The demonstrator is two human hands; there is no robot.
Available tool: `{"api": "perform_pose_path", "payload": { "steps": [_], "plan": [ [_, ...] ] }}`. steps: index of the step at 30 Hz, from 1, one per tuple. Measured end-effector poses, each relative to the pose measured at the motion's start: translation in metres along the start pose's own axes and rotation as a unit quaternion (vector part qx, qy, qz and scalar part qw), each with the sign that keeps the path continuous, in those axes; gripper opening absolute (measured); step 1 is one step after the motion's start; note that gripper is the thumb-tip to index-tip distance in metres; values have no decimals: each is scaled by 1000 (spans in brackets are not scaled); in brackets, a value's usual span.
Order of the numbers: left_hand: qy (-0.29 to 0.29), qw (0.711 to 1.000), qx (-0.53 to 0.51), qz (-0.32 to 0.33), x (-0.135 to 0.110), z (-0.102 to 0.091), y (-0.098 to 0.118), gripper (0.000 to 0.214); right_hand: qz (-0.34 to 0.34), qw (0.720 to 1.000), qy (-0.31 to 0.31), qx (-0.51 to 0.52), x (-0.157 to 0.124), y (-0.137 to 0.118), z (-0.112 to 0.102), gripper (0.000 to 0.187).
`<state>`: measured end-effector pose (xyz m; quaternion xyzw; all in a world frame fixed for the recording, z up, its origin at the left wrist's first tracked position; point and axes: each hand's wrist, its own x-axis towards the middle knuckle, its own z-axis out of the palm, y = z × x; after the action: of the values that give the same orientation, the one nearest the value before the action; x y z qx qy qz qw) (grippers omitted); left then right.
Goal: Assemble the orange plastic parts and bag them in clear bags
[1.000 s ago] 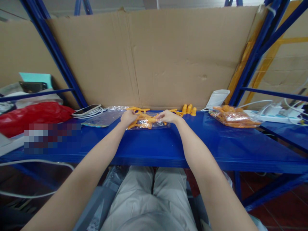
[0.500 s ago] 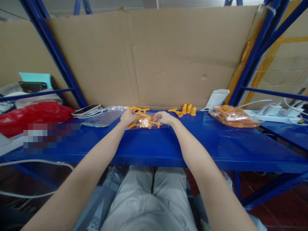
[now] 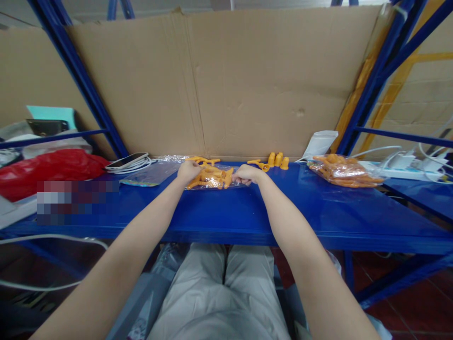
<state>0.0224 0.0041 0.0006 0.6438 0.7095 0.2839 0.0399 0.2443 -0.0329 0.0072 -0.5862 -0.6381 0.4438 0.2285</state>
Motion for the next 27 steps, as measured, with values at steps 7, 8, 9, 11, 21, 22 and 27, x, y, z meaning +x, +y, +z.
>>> {"api": "perform_pose_path", "payload": {
  "steps": [7, 8, 9, 11, 21, 22, 27],
  "plan": [
    [5, 1000, -25, -2, 4, 3, -2, 16, -26, 995, 2, 100, 8, 8, -1, 24],
    [4, 1000, -27, -4, 4, 4, -1, 16, -31, 993, 10, 111, 9, 9, -1, 24],
    [3, 1000, -26, -5, 5, 5, -1, 15, -33, 992, 18, 117, 10, 9, 0, 25],
    [1, 1000, -22, -4, 5, 6, -1, 13, -33, 992, 27, 119, 11, 10, 1, 27],
    [-4, 999, -48, -7, 2, 5, 1, 15, -38, 993, 51, 102, 14, 15, 7, 31],
    [-5, 999, -51, -9, 2, 4, 1, 15, -38, 993, 56, 102, 14, 14, 7, 31],
    [-15, 999, -45, -13, 1, 2, 3, 16, -53, 990, 94, 87, 12, 10, 12, 32]
  ]
}}
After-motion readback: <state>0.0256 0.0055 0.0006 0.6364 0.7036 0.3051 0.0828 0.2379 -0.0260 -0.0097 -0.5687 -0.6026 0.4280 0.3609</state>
